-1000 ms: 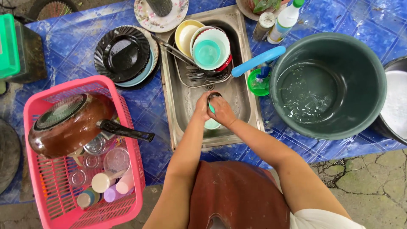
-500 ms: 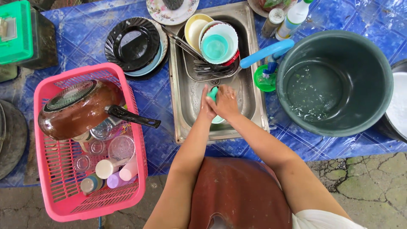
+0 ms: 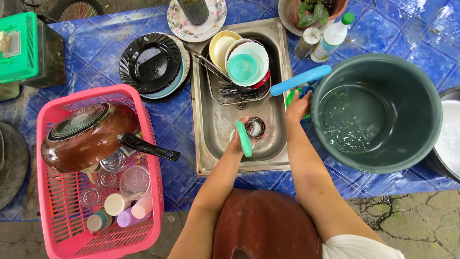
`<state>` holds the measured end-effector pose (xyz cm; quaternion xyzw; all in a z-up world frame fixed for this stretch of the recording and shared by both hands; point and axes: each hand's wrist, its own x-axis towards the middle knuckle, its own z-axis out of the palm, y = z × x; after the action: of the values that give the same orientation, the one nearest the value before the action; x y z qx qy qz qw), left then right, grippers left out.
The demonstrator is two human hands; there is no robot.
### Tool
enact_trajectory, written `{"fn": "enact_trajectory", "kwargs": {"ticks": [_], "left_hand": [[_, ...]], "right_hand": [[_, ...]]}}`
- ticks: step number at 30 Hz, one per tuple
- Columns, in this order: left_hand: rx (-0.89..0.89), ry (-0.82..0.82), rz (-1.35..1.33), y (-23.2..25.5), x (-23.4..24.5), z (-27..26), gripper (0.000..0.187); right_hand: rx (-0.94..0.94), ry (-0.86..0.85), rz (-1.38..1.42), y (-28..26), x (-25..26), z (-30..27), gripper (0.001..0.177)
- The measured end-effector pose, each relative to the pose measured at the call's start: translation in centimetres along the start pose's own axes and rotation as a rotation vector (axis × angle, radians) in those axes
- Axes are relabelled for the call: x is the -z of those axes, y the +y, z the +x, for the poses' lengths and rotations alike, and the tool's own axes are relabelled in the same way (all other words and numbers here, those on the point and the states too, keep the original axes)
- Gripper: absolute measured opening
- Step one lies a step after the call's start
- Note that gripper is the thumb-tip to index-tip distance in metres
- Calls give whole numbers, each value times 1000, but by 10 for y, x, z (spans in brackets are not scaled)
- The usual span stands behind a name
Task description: Wash several kitchen items, including a pan, bowls, and a bottle using a sponge and soapy water.
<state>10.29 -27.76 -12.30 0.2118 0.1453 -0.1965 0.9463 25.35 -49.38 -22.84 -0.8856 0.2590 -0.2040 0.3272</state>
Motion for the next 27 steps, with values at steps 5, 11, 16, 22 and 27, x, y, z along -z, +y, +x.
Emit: {"fn": "enact_trajectory", "kwargs": {"ticks": [5,11,16,22,27], "left_hand": [[11,-18,-88,-2,32,11,45],[70,382,-146,6,28,17,43],[-75,366,-105,-3,47,15,40],[-66,281,-37,-3,40,21,31],[90,150,259,6,120,57,33]], "right_hand": [[-228,94,214,26,-29,14,51],[28,71,460,-19,41,-53,52],[732,-321,486,-96,158,-149,35],[1141,-485,237,-106,140,-143,50],[1471,-542,135,-82,116,-135,39]]}}
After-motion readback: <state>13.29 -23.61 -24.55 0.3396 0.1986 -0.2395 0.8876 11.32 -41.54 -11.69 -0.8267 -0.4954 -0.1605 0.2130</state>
